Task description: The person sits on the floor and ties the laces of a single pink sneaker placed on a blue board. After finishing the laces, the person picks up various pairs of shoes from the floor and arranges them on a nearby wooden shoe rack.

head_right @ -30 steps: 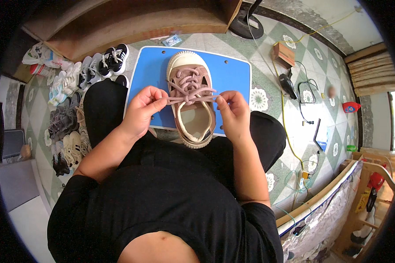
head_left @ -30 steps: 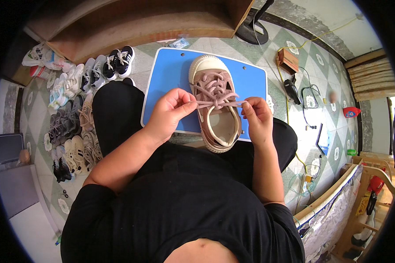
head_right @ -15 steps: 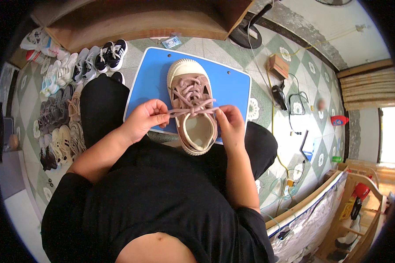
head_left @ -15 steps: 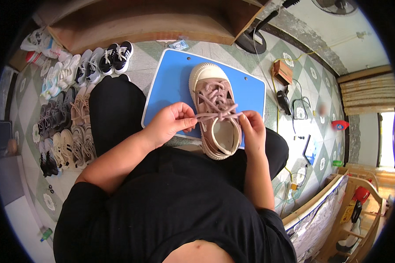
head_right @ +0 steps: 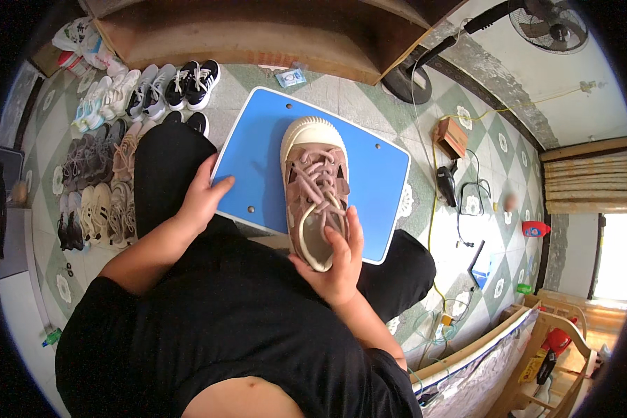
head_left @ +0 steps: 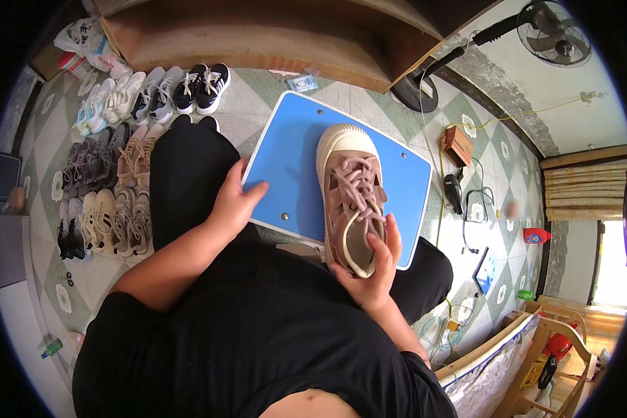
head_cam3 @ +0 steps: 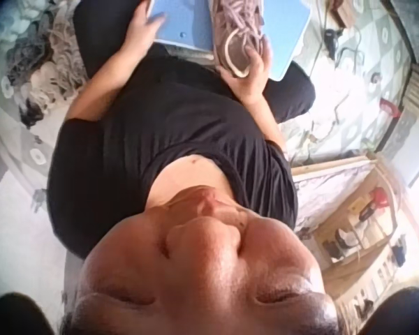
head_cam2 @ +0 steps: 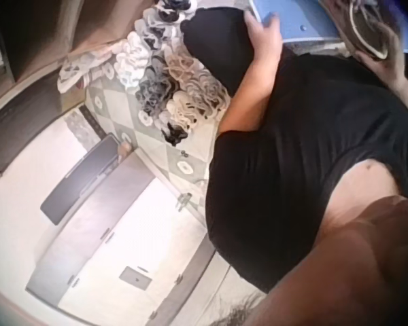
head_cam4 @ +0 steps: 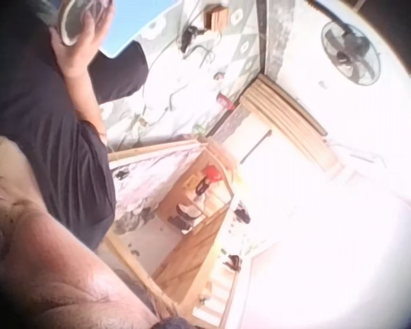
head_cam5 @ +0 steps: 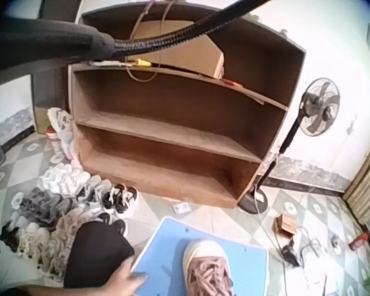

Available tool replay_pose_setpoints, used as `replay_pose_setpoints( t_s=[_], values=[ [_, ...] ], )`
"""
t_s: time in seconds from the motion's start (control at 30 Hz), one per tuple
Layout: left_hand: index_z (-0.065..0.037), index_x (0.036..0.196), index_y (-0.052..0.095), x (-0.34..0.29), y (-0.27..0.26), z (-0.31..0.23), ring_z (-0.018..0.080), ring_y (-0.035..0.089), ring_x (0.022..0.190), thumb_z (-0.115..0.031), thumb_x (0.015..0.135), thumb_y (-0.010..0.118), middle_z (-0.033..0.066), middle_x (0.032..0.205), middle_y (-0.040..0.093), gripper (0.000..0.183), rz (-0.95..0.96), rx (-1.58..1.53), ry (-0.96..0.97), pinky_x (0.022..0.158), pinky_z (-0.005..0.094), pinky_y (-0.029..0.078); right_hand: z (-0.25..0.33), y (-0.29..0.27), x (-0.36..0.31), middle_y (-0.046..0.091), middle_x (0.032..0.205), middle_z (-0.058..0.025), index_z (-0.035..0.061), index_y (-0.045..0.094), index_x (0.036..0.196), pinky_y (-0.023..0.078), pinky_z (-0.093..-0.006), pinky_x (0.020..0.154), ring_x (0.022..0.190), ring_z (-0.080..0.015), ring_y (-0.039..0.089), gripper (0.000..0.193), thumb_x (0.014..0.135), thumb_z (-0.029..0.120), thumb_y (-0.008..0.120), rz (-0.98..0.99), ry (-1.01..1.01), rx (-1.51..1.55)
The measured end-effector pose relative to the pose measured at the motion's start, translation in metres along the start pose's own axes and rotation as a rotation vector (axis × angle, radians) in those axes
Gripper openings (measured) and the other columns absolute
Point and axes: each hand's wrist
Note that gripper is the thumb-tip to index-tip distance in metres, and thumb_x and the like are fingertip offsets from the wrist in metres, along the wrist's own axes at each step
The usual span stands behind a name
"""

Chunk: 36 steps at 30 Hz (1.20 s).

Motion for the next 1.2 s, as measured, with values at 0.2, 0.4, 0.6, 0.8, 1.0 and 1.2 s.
replay_pose_setpoints(
  t_s=[0.2,0.4,0.6,0.8,1.0,1.2],
  values=[
    [0.002,0.118,0.047,0.004,0.024,0.003,0.0139,0.056,0.091,-0.003,0.085,0.054,0.0079,0.101,0.059,0.034,-0.033,-0.267,-0.135,0.081,0.0278,0.045,-0.019,-0.009,0.014,0.032,0.134,-0.0308,0.0056,0.05,0.101,0.042,-0.0454,0.093,0.116,-0.0455,0.044,0.062,0.053,0.021,0.086,0.021,0.091,-0.059],
    [0.002,0.118,0.041,0.036,0.105,0.005,0.0182,0.057,0.09,-0.009,0.087,0.053,0.0127,0.104,0.057,0.035,-0.017,-0.258,-0.155,0.079,0.0309,0.046,-0.069,-0.037,0.044,0.043,0.131,-0.0227,0.0023,0.049,0.079,0.038,-0.0382,0.096,0.12,-0.0368,0.044,0.028,0.067,0.005,0.074,-0.076,0.365,-0.094],
    [0.002,0.116,0.04,0.082,0.216,0.007,0.0318,0.058,0.095,-0.01,0.088,0.05,0.021,0.104,0.056,0.032,0.052,-0.094,-0.03,0.084,0.0394,0.044,-0.09,-0.073,0.029,0.04,0.134,-0.0236,-0.0027,0.047,0.094,0.041,-0.0362,0.097,0.119,-0.0287,0.045,0.013,0.084,-0.005,0.054,-0.463,0.432,0.34],
    [0.001,0.12,0.043,0.129,0.259,0.003,0.0234,0.053,0.106,-0.027,0.093,0.044,0.0151,0.117,0.054,0.038,0.5,-0.054,-0.346,0.093,0.0356,0.038,-0.072,-0.074,0.022,0.038,0.134,-0.0258,-0.0015,0.045,0.097,0.04,-0.0405,0.098,0.12,-0.0319,0.044,0.016,0.086,0.002,0.056,-0.624,0.486,0.454],
    [0.001,0.126,0.044,0.102,0.19,0.013,0.025,0.049,0.112,-0.034,0.091,0.051,0.0166,0.12,0.053,0.051,0.398,0.197,0.075,0.094,0.037,0.037,-0.054,-0.06,0.024,0.047,0.128,-0.0205,-0.0067,0.048,0.112,0.042,-0.037,0.096,0.111,-0.025,0.052,0.03,0.086,0.004,0.058,-0.571,0.63,0.59],
    [-0.003,0.115,0.056,0.092,0.0,-0.058,0.0175,0.055,0.102,-0.02,0.091,0.052,0.0093,0.112,0.059,0.03,0.276,-0.171,0.138,0.093,0.0322,0.042,-0.052,-0.027,0.046,0.062,0.097,-0.0106,0.0034,0.052,0.105,0.052,-0.0319,0.077,0.086,-0.0189,0.062,0.017,0.089,0.005,0.053,-0.41,0.708,0.773]
  ],
)
Point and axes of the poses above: each hand's wrist, its own x-axis towards the middle knuckle, its own y-axis out of the palm, z = x × y
